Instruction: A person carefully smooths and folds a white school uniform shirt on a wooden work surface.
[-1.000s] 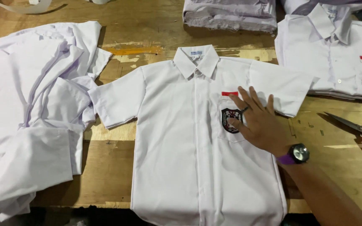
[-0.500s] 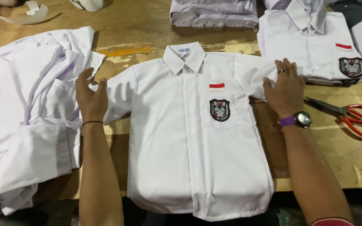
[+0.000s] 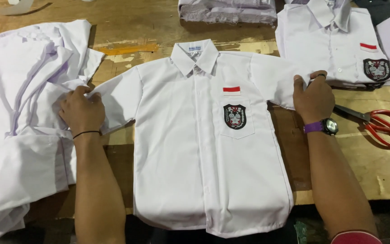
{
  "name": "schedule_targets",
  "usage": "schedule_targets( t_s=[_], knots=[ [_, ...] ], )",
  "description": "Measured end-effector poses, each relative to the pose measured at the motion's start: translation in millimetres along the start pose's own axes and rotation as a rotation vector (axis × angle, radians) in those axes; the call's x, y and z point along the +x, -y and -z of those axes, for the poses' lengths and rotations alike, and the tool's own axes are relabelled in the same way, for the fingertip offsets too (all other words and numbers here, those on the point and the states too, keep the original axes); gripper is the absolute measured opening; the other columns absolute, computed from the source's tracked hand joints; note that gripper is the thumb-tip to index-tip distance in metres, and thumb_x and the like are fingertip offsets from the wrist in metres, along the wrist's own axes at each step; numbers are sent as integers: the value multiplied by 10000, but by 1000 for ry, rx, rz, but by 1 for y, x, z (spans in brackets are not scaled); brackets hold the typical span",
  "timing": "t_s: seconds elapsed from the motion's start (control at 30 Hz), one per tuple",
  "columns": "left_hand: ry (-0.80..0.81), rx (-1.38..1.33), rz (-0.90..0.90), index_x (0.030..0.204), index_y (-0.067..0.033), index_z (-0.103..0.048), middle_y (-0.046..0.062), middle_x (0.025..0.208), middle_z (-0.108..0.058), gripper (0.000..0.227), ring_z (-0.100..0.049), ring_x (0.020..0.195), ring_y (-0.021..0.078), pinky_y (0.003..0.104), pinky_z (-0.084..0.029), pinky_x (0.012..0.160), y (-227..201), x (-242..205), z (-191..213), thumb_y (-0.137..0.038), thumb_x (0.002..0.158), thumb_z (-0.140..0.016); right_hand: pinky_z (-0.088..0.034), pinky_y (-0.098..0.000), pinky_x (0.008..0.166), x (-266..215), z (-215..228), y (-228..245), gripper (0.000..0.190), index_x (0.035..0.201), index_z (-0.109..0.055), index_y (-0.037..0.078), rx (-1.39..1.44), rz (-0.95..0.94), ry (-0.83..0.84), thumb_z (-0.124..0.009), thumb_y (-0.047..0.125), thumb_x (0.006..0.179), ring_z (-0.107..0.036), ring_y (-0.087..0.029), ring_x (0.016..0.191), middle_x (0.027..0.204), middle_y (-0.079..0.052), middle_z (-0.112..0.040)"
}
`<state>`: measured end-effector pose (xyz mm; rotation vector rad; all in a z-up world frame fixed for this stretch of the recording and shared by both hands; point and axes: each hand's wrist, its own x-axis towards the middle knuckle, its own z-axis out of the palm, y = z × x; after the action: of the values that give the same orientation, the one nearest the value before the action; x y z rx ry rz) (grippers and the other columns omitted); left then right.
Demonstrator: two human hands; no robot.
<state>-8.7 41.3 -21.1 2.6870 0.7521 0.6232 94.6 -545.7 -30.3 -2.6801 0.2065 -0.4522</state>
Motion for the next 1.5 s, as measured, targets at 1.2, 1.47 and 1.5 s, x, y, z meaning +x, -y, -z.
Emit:
schedule_targets(
  t_s=[1.2, 1.47, 1.5],
  knots=[
    [712, 111, -642, 1617, -320, -329, 85, 1701, -262, 1021, -183, 1575, 361, 574, -94, 1263, -174, -100, 37, -847, 784, -596, -465, -374, 684, -10, 11, 0, 507, 1429, -382, 122, 548, 91, -69, -729, 242, 1079, -574, -241, 714, 810, -93, -584],
    [759, 134, -626, 1640, -421, -211, 59, 1719, -213, 1037, -133, 1587, 340, 563, -52, 1267, -169, -98, 35, -869, 776, -571, -457, -392, 681, -4, 10, -2, 463, 1413, -455, 114, 463, 47, -58, -731, 86, 1042, -577, -258, 733, 806, -69, -555],
    [763, 118, -668, 1631, -415, -190, 68, 1719, -158, 1009, -72, 1579, 358, 570, -39, 1245, -168, -98, 34, -866, 783, -500, -386, -349, 611, -5, 13, -1, 453, 1374, -454, 113, 499, 30, -59, -744, 110, 1026, -455, -195, 644, 737, -20, -466]
  ],
)
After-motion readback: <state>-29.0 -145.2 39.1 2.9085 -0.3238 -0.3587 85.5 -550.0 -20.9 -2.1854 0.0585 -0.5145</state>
